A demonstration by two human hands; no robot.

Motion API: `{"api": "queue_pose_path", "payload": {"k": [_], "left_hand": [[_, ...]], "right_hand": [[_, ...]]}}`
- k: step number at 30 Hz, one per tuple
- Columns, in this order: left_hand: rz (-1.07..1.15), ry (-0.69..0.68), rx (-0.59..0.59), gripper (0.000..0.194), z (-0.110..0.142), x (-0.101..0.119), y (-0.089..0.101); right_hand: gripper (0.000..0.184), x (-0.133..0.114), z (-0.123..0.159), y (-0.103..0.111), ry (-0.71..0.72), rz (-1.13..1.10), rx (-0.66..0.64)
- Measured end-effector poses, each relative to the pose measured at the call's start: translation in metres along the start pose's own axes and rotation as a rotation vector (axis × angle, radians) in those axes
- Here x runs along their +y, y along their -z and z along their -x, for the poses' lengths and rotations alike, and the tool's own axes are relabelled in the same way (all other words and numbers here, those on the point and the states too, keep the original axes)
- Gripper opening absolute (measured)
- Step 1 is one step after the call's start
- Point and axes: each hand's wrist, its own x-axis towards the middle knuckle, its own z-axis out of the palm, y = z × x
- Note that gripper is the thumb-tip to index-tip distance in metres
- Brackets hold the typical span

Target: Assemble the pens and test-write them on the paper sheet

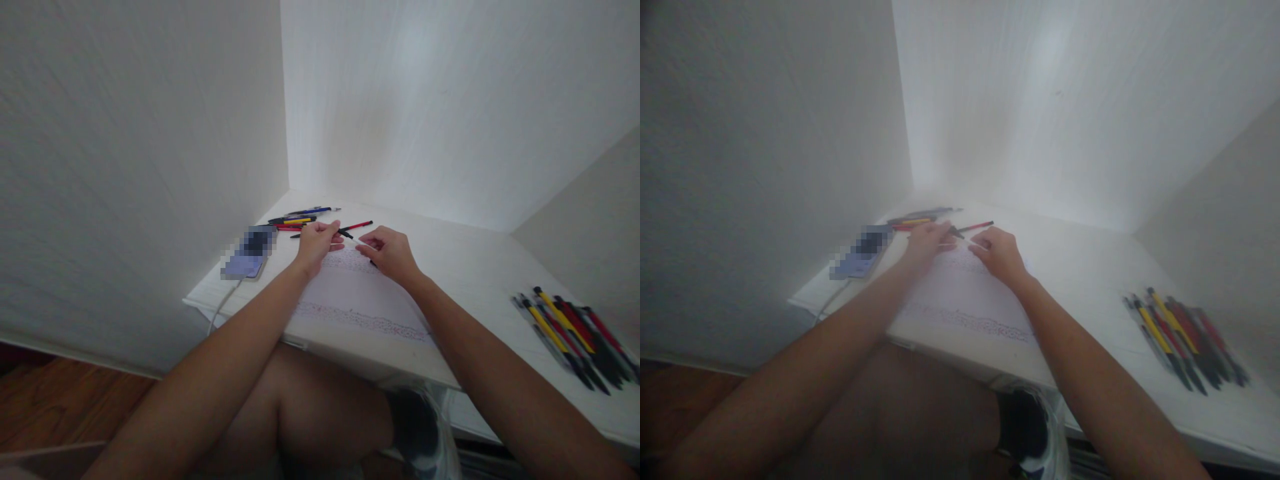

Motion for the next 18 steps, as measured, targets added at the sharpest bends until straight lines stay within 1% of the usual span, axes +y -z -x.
{"api": "queue_pose_path", "payload": {"k": [5, 11, 15, 18], "left_hand": [[0.001, 0.015, 0.033, 0.023, 0.0002, -0.0026, -0.0010], [0.026, -0.010, 0.053, 0.023, 0.0020, -0.0046, -0.0040], [0.048, -0.012, 0.004, 0.021, -0.0001, -0.0046, -0.0014], [0.063, -0.005, -0.050, 0.018, -0.0026, -0.0060, 0.0029]], "right_hand": [[0.009, -0.0011, 0.0002, 0.0017, 0.080, 0.091, 0.002], [0.008, -0.0060, 0.0012, 0.0020, 0.105, 0.160, -0.020], [0.010, -0.0047, 0.0010, 0.0018, 0.105, 0.181, -0.003], [0.011, -0.0025, 0.0016, 0.0007, 0.064, 0.120, -0.022]]}}
